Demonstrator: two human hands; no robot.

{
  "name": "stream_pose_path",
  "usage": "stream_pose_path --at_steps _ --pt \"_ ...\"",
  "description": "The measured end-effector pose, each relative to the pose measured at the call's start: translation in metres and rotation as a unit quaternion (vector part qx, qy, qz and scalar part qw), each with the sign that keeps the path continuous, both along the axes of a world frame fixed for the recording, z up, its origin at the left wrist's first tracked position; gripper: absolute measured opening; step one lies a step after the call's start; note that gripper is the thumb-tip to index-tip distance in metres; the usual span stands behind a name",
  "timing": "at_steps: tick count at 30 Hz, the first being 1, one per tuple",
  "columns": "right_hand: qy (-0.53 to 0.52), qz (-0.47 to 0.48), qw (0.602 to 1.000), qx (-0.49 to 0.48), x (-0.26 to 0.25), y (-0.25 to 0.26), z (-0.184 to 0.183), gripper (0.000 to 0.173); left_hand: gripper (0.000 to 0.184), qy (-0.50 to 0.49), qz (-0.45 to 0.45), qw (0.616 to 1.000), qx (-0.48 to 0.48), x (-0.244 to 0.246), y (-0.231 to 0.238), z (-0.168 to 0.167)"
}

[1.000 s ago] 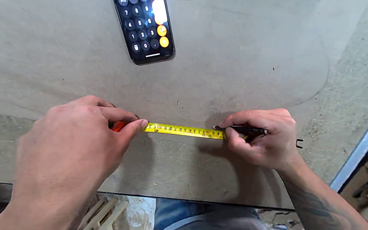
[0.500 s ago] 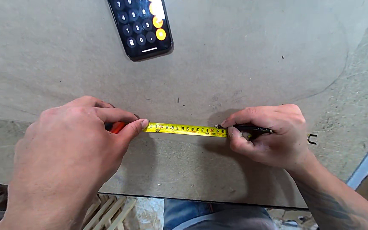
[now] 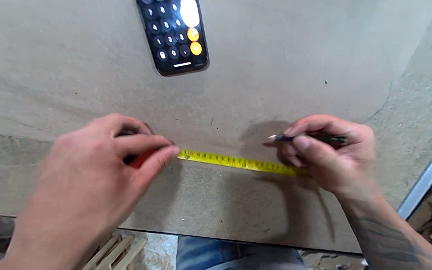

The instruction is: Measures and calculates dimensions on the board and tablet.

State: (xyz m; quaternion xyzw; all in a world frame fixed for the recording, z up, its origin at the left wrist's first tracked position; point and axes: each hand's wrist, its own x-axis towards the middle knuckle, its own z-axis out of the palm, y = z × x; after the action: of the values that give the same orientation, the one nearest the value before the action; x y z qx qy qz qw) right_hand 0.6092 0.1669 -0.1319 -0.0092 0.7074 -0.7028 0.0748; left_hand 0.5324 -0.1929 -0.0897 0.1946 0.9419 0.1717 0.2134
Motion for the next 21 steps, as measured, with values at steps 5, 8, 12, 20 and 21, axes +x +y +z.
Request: stream_pose_path --at_steps 5,8,12,20,21 --pt "0.014 0.143 0.987 0.077 -0.028 0.048 0.051 0.016 0.057 -0.088 0.02 0.991 0.098 0.072 -0.014 0.001" --pt "0.048 0.272 0.951 0.141 -0.055 0.053 0.045 0.011 0.056 -0.055 0.052 0.988 0.132 0.112 -0.017 -0.007" --pt "0.071 0.411 0.901 0.122 -0.098 0.04 0.011 0.011 0.041 0.125 0.168 0.966 0.154 0.134 -0.006 -0.029" --pt "0.173 0.496 0.847 0.079 -0.163 0.001 -0.009 0.017 0.063 0.266 0.343 0.894 0.111 0.136 0.025 -0.066" --pt "0.181 0.48 0.855 0.075 -0.165 -0.001 -0.011 0.016 0.062 0.27 0.327 0.9 0.104 0.136 0.025 -0.067"
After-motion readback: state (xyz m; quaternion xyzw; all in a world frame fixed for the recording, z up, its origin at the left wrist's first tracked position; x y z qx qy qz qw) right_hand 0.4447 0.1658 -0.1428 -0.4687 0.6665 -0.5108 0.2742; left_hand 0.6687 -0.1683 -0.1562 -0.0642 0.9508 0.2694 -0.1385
